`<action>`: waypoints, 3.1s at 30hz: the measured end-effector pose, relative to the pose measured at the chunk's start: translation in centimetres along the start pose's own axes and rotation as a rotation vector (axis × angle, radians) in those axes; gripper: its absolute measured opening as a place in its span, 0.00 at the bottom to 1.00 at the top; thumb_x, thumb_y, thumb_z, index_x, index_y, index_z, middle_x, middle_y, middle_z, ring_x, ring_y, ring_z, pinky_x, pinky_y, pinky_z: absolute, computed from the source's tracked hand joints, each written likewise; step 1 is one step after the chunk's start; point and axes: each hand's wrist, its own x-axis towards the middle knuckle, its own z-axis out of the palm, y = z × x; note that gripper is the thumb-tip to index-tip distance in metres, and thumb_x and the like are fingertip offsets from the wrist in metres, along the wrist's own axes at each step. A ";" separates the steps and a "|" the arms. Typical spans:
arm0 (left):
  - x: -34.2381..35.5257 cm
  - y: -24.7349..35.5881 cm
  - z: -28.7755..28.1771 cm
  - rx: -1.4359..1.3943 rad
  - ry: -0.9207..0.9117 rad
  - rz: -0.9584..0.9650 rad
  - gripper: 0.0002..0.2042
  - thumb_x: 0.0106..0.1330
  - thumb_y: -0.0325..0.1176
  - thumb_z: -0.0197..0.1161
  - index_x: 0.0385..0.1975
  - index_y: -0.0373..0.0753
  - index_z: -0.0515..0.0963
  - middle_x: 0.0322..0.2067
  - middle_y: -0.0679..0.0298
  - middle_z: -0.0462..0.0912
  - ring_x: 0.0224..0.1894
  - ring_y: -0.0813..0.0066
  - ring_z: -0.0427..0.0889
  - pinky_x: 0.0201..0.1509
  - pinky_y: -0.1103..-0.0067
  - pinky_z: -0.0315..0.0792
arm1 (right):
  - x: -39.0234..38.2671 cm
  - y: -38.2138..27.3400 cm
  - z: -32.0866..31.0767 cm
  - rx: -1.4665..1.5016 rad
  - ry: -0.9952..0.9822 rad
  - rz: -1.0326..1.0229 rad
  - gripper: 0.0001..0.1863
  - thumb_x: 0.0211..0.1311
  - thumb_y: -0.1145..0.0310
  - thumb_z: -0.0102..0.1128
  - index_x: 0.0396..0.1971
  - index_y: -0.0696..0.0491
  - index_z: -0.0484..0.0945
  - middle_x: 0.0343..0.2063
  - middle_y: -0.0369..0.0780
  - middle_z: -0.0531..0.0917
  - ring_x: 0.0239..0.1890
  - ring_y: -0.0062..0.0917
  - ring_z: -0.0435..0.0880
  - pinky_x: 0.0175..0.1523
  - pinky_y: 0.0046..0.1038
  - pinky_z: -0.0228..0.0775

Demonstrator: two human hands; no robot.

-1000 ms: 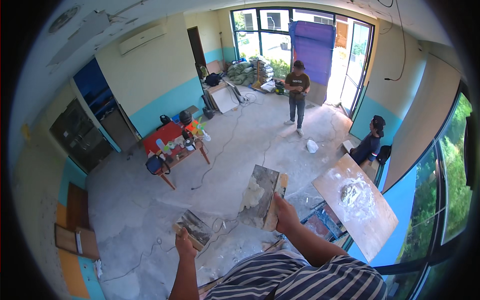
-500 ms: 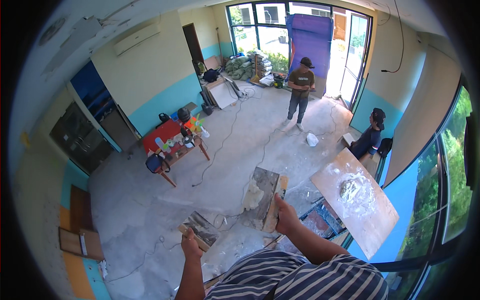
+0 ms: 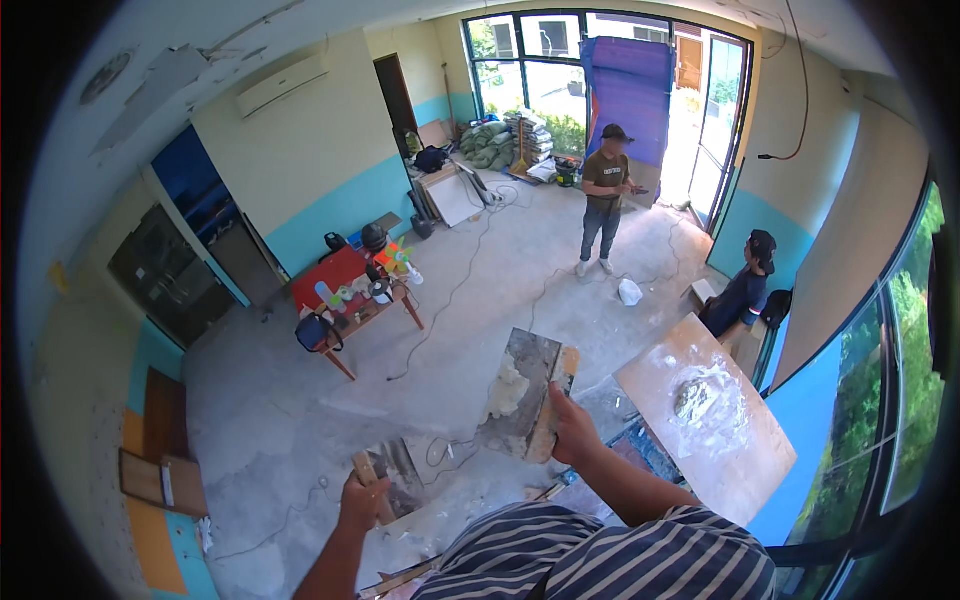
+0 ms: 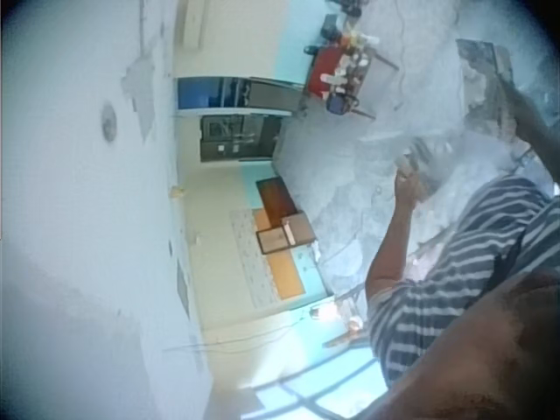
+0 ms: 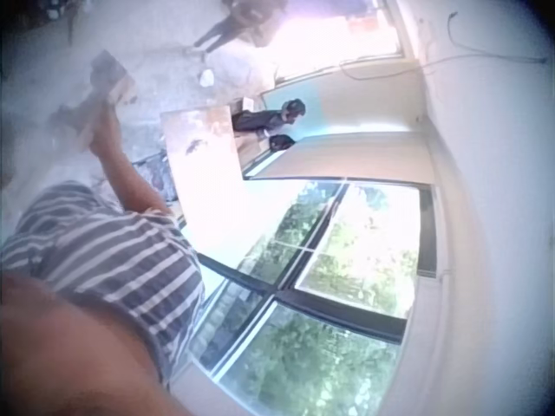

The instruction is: The person applies plaster to the ceiling using putty knives, then sets the tools onto a wooden board. Afterward, the person unrolls and applies tape to the ceiling using a utility knife and a roll of tape.

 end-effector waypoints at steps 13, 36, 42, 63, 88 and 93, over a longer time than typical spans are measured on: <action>-3.4 12.3 2.3 -0.269 0.215 0.253 0.22 0.57 0.23 0.61 0.53 0.32 0.68 0.44 0.60 0.75 0.44 0.71 0.76 0.50 0.76 0.71 | 2.2 -2.7 -0.9 0.007 0.063 0.010 0.26 0.69 0.52 0.51 0.58 0.55 0.65 0.49 0.43 0.79 0.48 0.37 0.81 0.54 0.44 0.74; -1.9 4.0 7.7 -0.325 0.173 0.074 0.21 0.51 0.21 0.60 0.48 0.33 0.71 0.40 0.60 0.77 0.41 0.70 0.77 0.48 0.74 0.71 | 2.0 0.7 -1.0 -0.040 0.078 -0.011 0.25 0.67 0.55 0.56 0.57 0.54 0.65 0.47 0.42 0.79 0.48 0.35 0.81 0.53 0.44 0.75; -1.9 3.7 6.0 -0.267 0.196 0.082 0.20 0.51 0.21 0.60 0.47 0.33 0.71 0.38 0.61 0.77 0.39 0.70 0.77 0.47 0.75 0.71 | 1.3 3.8 -0.6 -0.031 0.092 -0.026 0.22 0.67 0.57 0.55 0.56 0.52 0.66 0.46 0.41 0.80 0.46 0.33 0.82 0.51 0.42 0.76; -2.8 1.5 -1.8 -0.213 0.143 0.111 0.21 0.47 0.25 0.65 0.45 0.33 0.73 0.35 0.62 0.77 0.36 0.72 0.77 0.44 0.75 0.71 | -1.0 9.6 3.4 -0.063 0.081 -0.096 0.19 0.68 0.60 0.54 0.54 0.51 0.67 0.44 0.40 0.80 0.44 0.32 0.82 0.49 0.41 0.77; -2.0 1.6 -1.5 -0.029 0.125 0.083 0.20 0.49 0.21 0.62 0.46 0.32 0.72 0.38 0.60 0.78 0.38 0.69 0.78 0.47 0.73 0.72 | -2.3 9.1 3.7 -0.048 0.087 -0.140 0.20 0.68 0.56 0.54 0.53 0.51 0.68 0.43 0.38 0.81 0.42 0.27 0.83 0.46 0.35 0.78; -2.1 1.7 -1.1 -0.046 0.122 0.083 0.20 0.50 0.21 0.62 0.45 0.32 0.73 0.37 0.60 0.78 0.38 0.69 0.78 0.46 0.73 0.72 | -2.6 8.8 3.9 -0.060 0.109 -0.135 0.20 0.68 0.56 0.54 0.53 0.52 0.68 0.44 0.38 0.80 0.44 0.27 0.82 0.47 0.34 0.77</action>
